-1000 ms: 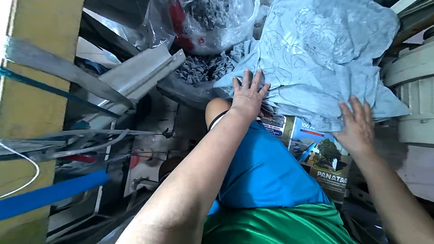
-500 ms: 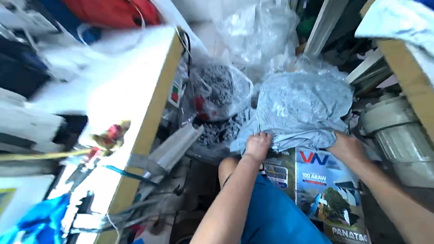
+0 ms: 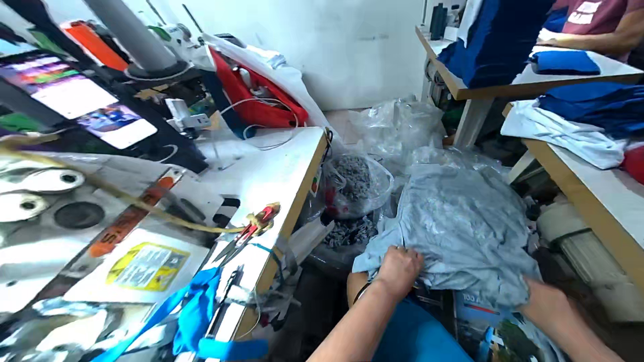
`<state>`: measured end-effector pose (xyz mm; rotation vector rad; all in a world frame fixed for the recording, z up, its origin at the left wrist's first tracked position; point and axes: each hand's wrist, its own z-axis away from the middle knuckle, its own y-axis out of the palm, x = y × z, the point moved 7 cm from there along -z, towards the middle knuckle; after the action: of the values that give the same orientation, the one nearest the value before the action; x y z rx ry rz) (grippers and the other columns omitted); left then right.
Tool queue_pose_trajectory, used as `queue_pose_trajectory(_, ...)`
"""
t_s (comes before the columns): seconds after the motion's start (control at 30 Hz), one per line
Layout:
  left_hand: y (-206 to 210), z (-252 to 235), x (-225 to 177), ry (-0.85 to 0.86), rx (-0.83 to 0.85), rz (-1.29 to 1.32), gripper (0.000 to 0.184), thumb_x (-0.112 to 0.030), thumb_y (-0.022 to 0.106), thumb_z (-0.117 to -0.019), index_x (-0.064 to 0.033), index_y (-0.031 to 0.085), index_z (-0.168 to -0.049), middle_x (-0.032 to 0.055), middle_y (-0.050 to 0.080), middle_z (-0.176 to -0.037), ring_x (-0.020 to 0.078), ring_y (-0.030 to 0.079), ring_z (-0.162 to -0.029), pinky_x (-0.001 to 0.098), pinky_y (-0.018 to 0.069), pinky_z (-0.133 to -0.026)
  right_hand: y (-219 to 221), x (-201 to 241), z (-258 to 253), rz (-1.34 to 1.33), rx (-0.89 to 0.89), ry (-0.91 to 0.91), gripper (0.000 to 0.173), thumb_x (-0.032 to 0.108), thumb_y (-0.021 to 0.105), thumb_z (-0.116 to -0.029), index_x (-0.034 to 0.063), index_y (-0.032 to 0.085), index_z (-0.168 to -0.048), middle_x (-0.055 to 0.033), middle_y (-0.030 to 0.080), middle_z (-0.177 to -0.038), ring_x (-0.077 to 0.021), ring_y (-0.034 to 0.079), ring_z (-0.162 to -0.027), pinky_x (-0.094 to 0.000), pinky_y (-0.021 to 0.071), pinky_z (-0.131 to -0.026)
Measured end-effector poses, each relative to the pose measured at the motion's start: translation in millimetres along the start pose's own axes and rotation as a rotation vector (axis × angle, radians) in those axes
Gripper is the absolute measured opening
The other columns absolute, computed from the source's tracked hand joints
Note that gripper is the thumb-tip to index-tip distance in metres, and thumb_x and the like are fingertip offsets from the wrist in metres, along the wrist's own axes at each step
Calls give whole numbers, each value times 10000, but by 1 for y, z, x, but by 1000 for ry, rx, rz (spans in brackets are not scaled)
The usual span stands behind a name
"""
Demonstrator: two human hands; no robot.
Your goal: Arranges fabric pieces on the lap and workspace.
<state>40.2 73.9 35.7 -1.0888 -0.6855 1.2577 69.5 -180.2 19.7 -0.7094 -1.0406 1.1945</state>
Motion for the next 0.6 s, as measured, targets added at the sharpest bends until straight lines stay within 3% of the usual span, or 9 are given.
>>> queue_pose_trajectory(0.13, 25, 14, 32, -84, -60, 64, 327, 79, 445, -1004, 46, 611, -1284, 275, 643, -1260, 465, 615, -1188, 609, 471, -984, 35, 18, 25, 74, 214, -43, 653, 213, 795, -873, -49, 553, -1419, -364, 588, -1329, -558, 564, -1238, -705, 423, -1030)
queue_pose_trajectory(0.23, -12, 20, 53, -98, -198, 70, 299, 69, 536, -976, 5, 655, -1242, 234, 667, -1222, 442, 627, -1158, 615, 467, -987, 7, 43, 34, 45, 155, -66, 612, 230, 800, -863, -60, 594, -1360, -368, 623, -1260, -565, 588, -1192, -738, 432, -980)
queue_pose_trajectory(0.33, -78, 37, 53, 27, -699, -78, 166, 61, 687, -876, -35, 748, -997, 163, 724, -977, 376, 697, -965, 568, 538, -864, -48, 69, 44, -14, 17, -85, 638, 196, 798, -856, -87, 567, -1378, -384, 600, -1285, -561, 568, -1223, -734, 403, -1005)
queue_pose_trajectory(0.4, -98, 43, 54, 79, -941, -156, 136, 52, 721, -832, -68, 740, -893, 121, 723, -925, 340, 701, -935, 530, 547, -824, -69, 83, 49, 32, -2, -92, 646, 229, 799, -862, -53, 569, -1396, -344, 602, -1326, -513, 560, -1270, -681, 409, -1043)
queue_pose_trajectory(0.43, -92, 39, 57, 60, -898, -149, 143, 50, 710, -843, -73, 746, -907, 122, 731, -949, 344, 704, -962, 537, 549, -851, -67, 87, 48, 79, 24, -108, 646, 235, 796, -862, -38, 573, -1403, -332, 605, -1333, -511, 561, -1274, -679, 420, -1039)
queue_pose_trajectory(0.53, -41, 15, 68, -75, -292, 20, 252, 41, 606, -945, -23, 718, -1161, 214, 692, -1170, 423, 642, -1133, 609, 477, -980, -29, 77, 41, 154, 136, -172, 625, 237, 800, -861, -19, 589, -1391, -335, 610, -1312, -546, 571, -1232, -714, 443, -985)
queue_pose_trajectory(0.57, -32, 14, 69, -75, -299, 35, 240, 38, 609, -940, -22, 727, -1140, 212, 701, -1138, 418, 656, -1104, 599, 490, -957, -17, 71, 39, 150, 175, -162, 641, 238, 798, -864, -22, 578, -1407, -340, 600, -1326, -547, 566, -1238, -718, 437, -990)
queue_pose_trajectory(0.6, -29, 18, 69, -56, -412, 32, 197, 40, 637, -916, -26, 745, -1067, 199, 719, -1061, 403, 684, -1043, 588, 520, -911, -9, 66, 38, 132, 193, -152, 649, 234, 798, -861, -28, 575, -1411, -341, 597, -1331, -545, 566, -1239, -717, 433, -997)
